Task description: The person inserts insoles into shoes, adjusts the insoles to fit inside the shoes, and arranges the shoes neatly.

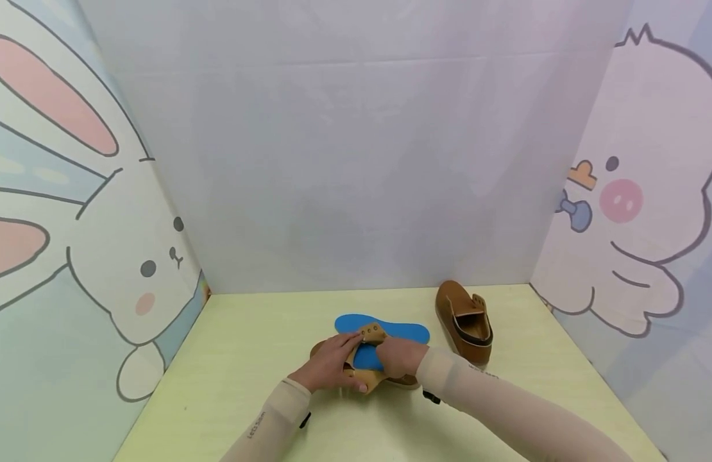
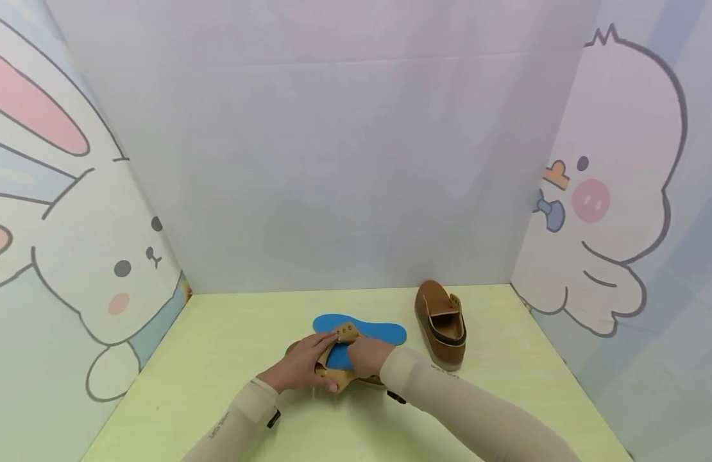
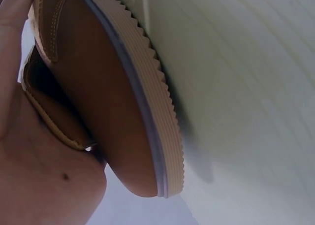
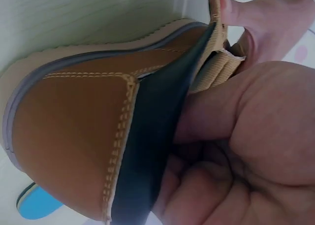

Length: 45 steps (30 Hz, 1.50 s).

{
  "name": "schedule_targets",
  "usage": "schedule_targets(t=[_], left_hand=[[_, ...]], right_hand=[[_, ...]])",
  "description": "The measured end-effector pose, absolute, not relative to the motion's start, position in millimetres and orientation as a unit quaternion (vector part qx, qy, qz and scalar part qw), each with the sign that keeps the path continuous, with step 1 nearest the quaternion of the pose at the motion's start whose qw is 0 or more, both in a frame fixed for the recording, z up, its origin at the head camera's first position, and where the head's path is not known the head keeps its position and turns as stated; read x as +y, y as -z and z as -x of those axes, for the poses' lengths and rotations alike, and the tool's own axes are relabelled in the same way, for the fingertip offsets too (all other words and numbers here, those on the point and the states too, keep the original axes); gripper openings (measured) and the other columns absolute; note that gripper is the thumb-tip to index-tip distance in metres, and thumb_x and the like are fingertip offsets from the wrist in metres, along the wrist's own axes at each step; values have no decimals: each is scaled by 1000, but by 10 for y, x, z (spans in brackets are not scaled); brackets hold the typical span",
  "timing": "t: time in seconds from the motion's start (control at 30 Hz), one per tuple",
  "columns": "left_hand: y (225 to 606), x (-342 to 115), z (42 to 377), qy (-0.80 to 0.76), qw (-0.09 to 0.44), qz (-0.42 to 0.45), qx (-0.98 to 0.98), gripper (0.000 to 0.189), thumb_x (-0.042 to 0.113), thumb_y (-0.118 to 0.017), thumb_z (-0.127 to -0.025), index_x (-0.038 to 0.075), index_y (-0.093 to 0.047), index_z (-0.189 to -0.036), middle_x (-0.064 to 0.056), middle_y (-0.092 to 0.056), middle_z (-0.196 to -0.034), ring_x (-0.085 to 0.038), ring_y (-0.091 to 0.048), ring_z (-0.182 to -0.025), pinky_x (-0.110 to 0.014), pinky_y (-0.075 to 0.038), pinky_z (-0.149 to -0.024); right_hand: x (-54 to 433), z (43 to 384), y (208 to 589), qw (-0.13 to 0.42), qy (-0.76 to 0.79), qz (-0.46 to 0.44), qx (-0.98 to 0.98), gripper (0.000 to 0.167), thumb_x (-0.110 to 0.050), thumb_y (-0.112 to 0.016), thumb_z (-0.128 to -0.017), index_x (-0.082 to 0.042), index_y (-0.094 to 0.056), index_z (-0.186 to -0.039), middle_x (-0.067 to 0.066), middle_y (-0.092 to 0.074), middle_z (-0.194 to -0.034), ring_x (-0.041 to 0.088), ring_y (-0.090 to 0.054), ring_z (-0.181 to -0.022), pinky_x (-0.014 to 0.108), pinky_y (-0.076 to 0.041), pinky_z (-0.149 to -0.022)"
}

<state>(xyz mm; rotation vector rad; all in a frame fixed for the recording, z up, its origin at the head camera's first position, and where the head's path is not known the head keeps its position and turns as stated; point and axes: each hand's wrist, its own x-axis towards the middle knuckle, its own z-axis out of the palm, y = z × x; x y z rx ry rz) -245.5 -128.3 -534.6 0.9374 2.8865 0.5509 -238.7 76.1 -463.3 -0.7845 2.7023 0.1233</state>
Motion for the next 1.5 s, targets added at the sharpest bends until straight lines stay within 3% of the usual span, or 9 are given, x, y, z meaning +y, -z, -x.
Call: schedule_targets(t=[0.37, 0.67, 0.8, 0.9, 1.03, 1.2, 1.33, 1.5], left_hand=[[5342, -1263, 2432, -183, 40, -294, 937, 107, 68, -75, -78, 14, -33, -160, -5, -33, -162, -32, -32, -147, -54, -32, -116], [5309, -1275, 2435, -180, 29, -304, 935, 106, 66, -75, -79, 11, -34, -159, -7, -34, -162, -34, -32, -147, -53, -31, -117], [5313, -1283, 2435, -190, 29, -308, 932, 106, 65, -76, -79, 9, -35, -158, -8, -35, -161, -35, -33, -147, -53, -32, -116], [5336, -1285, 2432, -188, 30, -309, 932, 105, 65, -76, -79, 10, -35, -159, -8, -34, -162, -34, -32, -147, -53, -32, -117], [5370, -1294, 2421, -182, 36, -306, 934, 105, 66, -75, -79, 12, -34, -159, -7, -33, -162, -33, -32, -147, -53, -31, -117], [5349, -1302, 2418, -186, 36, -307, 933, 106, 68, -73, -79, 12, -33, -160, -7, -33, -162, -33, -31, -148, -54, -30, -117], [5315, -1291, 2431, -191, 27, -312, 930, 105, 65, -75, -79, 10, -34, -159, -8, -34, -162, -35, -31, -147, -55, -31, -117], [5318, -1267, 2438, -186, 34, -310, 932, 106, 64, -77, -79, 9, -33, -159, -8, -33, -162, -35, -31, -148, -54, -30, -117]], right_hand=[[691, 2362, 4642, 162, -4, 300, 940, 8, -17, -72, -96, -13, -74, -90, -2, -67, -79, 10, -54, -68, 26, -51, -71], [604, 2369, 4595, 162, -24, 278, 947, 13, -23, -73, -96, -11, -75, -100, 2, -69, -89, 13, -54, -69, 28, -46, -64], [590, 2390, 4603, 160, -10, 274, 948, 13, -22, -75, -94, -10, -76, -98, 2, -69, -87, 13, -54, -67, 28, -47, -62], [610, 2424, 4666, 164, 12, 267, 949, 10, -15, -69, -97, -11, -75, -90, 1, -64, -78, 13, -50, -62, 27, -43, -59], [642, 2456, 4755, 163, 45, 276, 946, 26, -4, -62, -97, -14, -68, -73, -1, -50, -64, 13, -43, -56, 27, -35, -56], [626, 2471, 4796, 164, 45, 295, 940, 38, -3, -63, -96, -15, -55, -60, -3, -35, -54, 12, -36, -52, 26, -33, -54], [581, 2485, 4736, 166, 12, 283, 944, 25, -8, -64, -97, -11, -66, -73, -2, -51, -63, 14, -45, -59, 27, -39, -61], [566, 2464, 4657, 175, -20, 260, 950, 12, -16, -66, -99, -10, -77, -100, 3, -72, -98, 13, -57, -75, 29, -49, -72]])
